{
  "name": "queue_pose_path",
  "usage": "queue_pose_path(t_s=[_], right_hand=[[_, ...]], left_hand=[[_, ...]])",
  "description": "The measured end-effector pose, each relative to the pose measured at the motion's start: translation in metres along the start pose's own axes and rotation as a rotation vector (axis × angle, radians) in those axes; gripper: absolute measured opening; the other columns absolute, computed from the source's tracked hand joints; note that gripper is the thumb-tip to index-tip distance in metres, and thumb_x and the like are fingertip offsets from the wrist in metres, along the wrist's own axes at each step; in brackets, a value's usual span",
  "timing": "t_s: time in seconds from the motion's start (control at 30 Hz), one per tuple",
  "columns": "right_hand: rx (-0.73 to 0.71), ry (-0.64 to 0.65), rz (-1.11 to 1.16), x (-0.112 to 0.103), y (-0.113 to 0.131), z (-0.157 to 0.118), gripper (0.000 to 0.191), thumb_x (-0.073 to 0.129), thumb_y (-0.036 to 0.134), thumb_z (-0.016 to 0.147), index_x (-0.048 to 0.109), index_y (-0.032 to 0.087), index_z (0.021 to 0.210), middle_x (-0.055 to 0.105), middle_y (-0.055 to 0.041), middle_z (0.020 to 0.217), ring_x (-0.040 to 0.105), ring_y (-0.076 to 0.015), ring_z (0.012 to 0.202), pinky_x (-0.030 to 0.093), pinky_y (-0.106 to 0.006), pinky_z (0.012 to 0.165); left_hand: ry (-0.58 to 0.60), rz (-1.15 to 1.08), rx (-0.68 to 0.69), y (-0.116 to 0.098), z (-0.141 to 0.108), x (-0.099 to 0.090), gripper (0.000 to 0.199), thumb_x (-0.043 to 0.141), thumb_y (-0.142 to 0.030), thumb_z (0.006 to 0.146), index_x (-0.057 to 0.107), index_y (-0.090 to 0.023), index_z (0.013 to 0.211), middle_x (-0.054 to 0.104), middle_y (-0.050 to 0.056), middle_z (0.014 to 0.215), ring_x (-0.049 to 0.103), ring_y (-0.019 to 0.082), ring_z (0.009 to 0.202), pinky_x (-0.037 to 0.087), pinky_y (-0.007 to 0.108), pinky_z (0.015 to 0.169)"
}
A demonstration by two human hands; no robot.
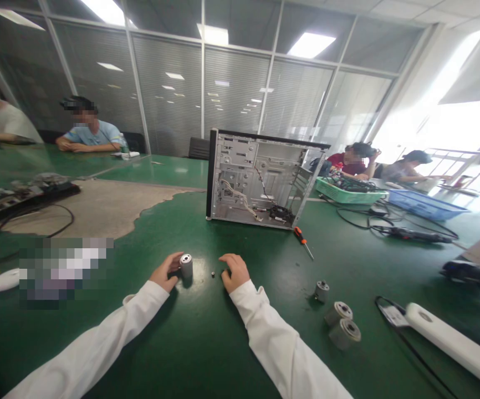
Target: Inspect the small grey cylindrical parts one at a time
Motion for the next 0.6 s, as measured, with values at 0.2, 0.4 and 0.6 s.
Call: queue_pose_path(t_s=[0.2, 0.4, 0.6], right_hand=[[-0.075, 0.038, 0.096, 0.002, 0.039, -0.01, 0.045, 0.046, 0.015, 0.068, 0.04, 0.019, 0.112, 0.051, -0.0085, 0.102, 0.045, -0.0203, 0.096, 0.038, -0.036, 0.084], [0.02, 0.077, 0.174, 0.018, 0.053, -0.017, 0.065, 0.053, 0.024, 0.066, 0.023, 0.018, 0.124, 0.047, -0.0109, 0.109, 0.047, -0.0211, 0.095, 0.045, -0.034, 0.074], [0.155, 0.064, 0.176, -0.002, 0.052, -0.031, 0.059, 0.054, 0.02, 0.064, 0.031, 0.021, 0.118, 0.054, -0.0058, 0.098, 0.052, -0.0187, 0.088, 0.045, -0.031, 0.073]], left_hand=[[0.075, -0.072, 0.007, -0.003, -0.006, 0.002, 0.06, 0.035, 0.003, 0.048, 0.04, -0.017, 0.104, 0.058, 0.004, 0.095, 0.057, 0.014, 0.084, 0.043, 0.032, 0.082], [0.24, -0.128, 0.088, -0.022, -0.016, 0.013, 0.064, 0.033, 0.003, 0.047, 0.036, -0.018, 0.108, 0.062, 0.001, 0.089, 0.056, 0.014, 0.087, 0.041, 0.032, 0.082], [0.372, -0.142, 0.138, -0.039, -0.025, 0.022, 0.064, 0.034, 0.0, 0.049, 0.035, -0.018, 0.111, 0.065, 0.0, 0.084, 0.058, 0.014, 0.082, 0.039, 0.031, 0.082]])
Point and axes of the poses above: each hand's wrist, its own z-axis towards the middle knuckle, its own x-axis out of the palm, y = z × x, the point moved 6 cm from there along z, towards the middle knuckle
